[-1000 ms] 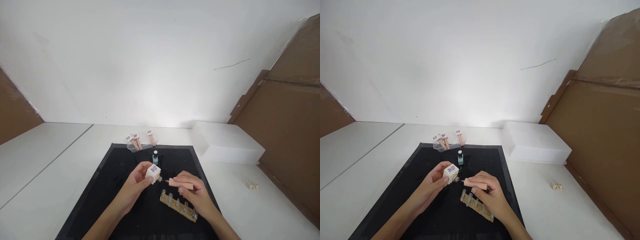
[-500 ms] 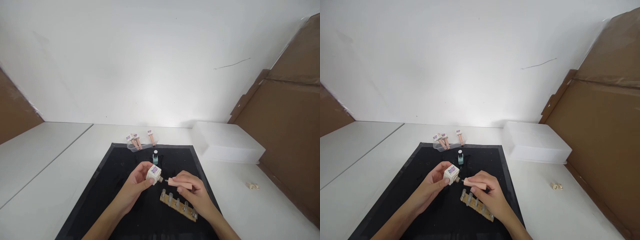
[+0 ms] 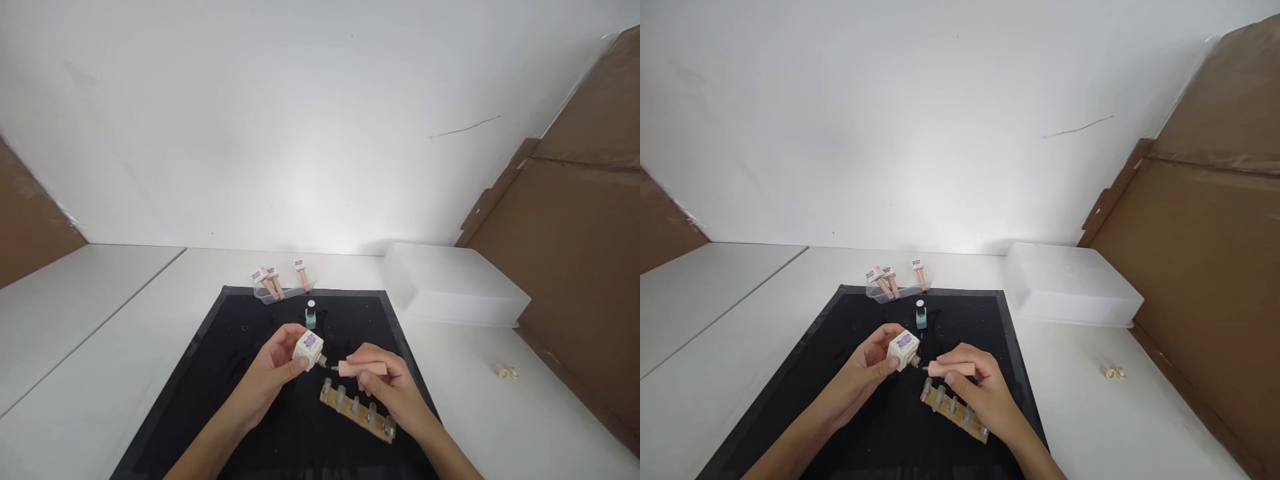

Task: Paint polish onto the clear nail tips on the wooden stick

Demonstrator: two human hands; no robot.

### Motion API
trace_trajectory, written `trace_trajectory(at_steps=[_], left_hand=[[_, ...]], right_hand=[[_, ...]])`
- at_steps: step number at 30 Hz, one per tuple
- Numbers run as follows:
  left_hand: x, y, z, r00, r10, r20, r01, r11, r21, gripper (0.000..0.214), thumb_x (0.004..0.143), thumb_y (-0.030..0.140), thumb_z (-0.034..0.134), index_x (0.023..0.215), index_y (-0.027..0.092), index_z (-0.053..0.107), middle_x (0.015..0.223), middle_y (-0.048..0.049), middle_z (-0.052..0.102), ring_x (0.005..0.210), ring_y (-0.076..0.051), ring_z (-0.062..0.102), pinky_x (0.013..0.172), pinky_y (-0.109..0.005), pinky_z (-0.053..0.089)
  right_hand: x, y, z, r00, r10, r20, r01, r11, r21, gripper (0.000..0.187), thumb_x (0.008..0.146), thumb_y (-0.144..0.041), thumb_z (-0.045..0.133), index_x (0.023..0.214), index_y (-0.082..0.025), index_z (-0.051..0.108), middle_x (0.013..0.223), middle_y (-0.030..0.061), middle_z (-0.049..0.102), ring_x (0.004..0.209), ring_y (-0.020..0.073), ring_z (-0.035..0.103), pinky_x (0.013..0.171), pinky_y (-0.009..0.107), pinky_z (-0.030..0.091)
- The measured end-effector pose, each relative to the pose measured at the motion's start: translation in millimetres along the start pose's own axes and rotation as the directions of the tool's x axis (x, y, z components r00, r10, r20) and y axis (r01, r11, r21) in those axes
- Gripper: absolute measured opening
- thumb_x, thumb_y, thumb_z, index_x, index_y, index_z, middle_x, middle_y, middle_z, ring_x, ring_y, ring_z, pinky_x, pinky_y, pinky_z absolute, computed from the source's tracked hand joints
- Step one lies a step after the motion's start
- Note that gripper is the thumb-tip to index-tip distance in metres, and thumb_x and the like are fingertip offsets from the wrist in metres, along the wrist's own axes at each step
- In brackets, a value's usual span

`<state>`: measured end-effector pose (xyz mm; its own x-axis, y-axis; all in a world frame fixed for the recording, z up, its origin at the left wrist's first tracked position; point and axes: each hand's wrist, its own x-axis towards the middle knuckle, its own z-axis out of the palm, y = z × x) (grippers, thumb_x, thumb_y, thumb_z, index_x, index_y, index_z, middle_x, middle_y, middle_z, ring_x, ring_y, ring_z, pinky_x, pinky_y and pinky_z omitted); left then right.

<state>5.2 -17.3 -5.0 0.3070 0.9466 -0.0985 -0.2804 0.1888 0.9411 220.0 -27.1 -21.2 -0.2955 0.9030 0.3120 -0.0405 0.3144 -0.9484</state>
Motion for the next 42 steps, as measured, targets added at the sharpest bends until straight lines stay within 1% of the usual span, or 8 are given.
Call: trace_trajectory(at_steps=[7,13,16,19,23,29,38,42], left_hand=[[0.5,-1.6,-2.7,1.000,0.001,0.002,-0.001,1.000,0.019,0.028,0.071,0.030,0.068,0.095,0.023,0.055,0.090,-0.0006,0.058,0.085,-0.015,0.052,0.078,-0.027,0.037],[1.8,-1.9,-4.9,0.997,-0.021,-0.080,0.027,0.996,0.083,0.028,0.069,0.032,0.068,0.094,0.023,0.058,0.093,-0.0002,0.060,0.089,-0.016,0.052,0.079,-0.026,0.037],[5.3,-6.2,-7.8,0.988,-0.050,-0.144,0.070,0.988,0.138,0.032,0.067,0.036,0.069,0.094,0.021,0.058,0.090,-0.0012,0.061,0.083,-0.015,0.053,0.073,-0.025,0.038],[9.3,-11.1,-11.6,0.967,-0.117,-0.227,0.163,0.967,0.196,0.037,0.065,0.040,0.068,0.094,0.020,0.057,0.090,-0.0019,0.061,0.078,-0.014,0.052,0.067,-0.024,0.038],[13.4,-14.3,-14.8,0.954,-0.151,-0.259,0.219,0.941,0.258,0.040,0.066,0.044,0.065,0.095,0.018,0.056,0.090,-0.0026,0.060,0.077,-0.014,0.052,0.065,-0.024,0.039],[16.2,-20.7,-17.3,0.966,-0.078,-0.247,0.182,0.883,0.433,0.035,0.068,0.044,0.061,0.090,0.017,0.056,0.080,-0.0012,0.059,0.071,-0.014,0.051,0.063,-0.024,0.038],[17.0,-25.2,-20.3,0.981,0.012,-0.194,0.095,0.840,0.534,0.025,0.067,0.032,0.060,0.087,0.019,0.053,0.080,-0.0003,0.059,0.075,-0.015,0.054,0.069,-0.026,0.040],[18.1,-26.9,-20.9,0.975,0.034,-0.221,0.089,0.848,0.522,0.022,0.065,0.030,0.060,0.082,0.020,0.050,0.078,0.0001,0.059,0.074,-0.015,0.054,0.066,-0.025,0.040]], right_hand=[[-0.6,4.3,0.6,0.999,0.025,-0.030,-0.021,0.991,0.135,0.016,0.081,-0.034,0.062,0.090,-0.024,0.071,0.072,0.0009,0.057,0.052,0.0104,0.050,0.044,0.021,0.040],[-2.0,9.7,-0.5,0.993,0.067,-0.100,-0.045,0.977,0.209,0.016,0.079,-0.035,0.064,0.088,-0.024,0.071,0.071,0.0002,0.056,0.050,0.0094,0.050,0.042,0.020,0.041],[-1.7,11.1,-1.2,0.989,0.075,-0.124,-0.046,0.974,0.222,0.016,0.079,-0.035,0.064,0.088,-0.024,0.071,0.070,0.0004,0.057,0.049,0.0092,0.049,0.041,0.020,0.041],[-0.7,10.3,-1.2,0.986,0.075,-0.152,-0.039,0.974,0.225,0.016,0.079,-0.035,0.064,0.086,-0.023,0.072,0.069,0.0005,0.057,0.048,0.0088,0.049,0.041,0.020,0.041],[0.2,8.6,-0.8,0.985,0.065,-0.159,-0.027,0.973,0.230,0.016,0.078,-0.036,0.064,0.086,-0.025,0.072,0.069,-0.0002,0.056,0.049,0.0084,0.048,0.041,0.019,0.040],[-0.1,8.4,-0.9,0.985,0.070,-0.157,-0.033,0.973,0.227,0.014,0.081,-0.035,0.062,0.086,-0.026,0.071,0.070,-0.0006,0.054,0.050,0.0084,0.048,0.043,0.020,0.039],[2.4,8.2,-0.4,0.984,0.081,-0.159,-0.044,0.973,0.226,0.014,0.081,-0.034,0.062,0.087,-0.025,0.070,0.069,-0.0011,0.055,0.050,0.0081,0.047,0.043,0.019,0.038],[2.2,8.2,-0.2,0.982,0.094,-0.162,-0.056,0.974,0.220,0.014,0.081,-0.034,0.062,0.087,-0.024,0.071,0.069,-0.0007,0.055,0.050,0.0085,0.047,0.043,0.020,0.038]])
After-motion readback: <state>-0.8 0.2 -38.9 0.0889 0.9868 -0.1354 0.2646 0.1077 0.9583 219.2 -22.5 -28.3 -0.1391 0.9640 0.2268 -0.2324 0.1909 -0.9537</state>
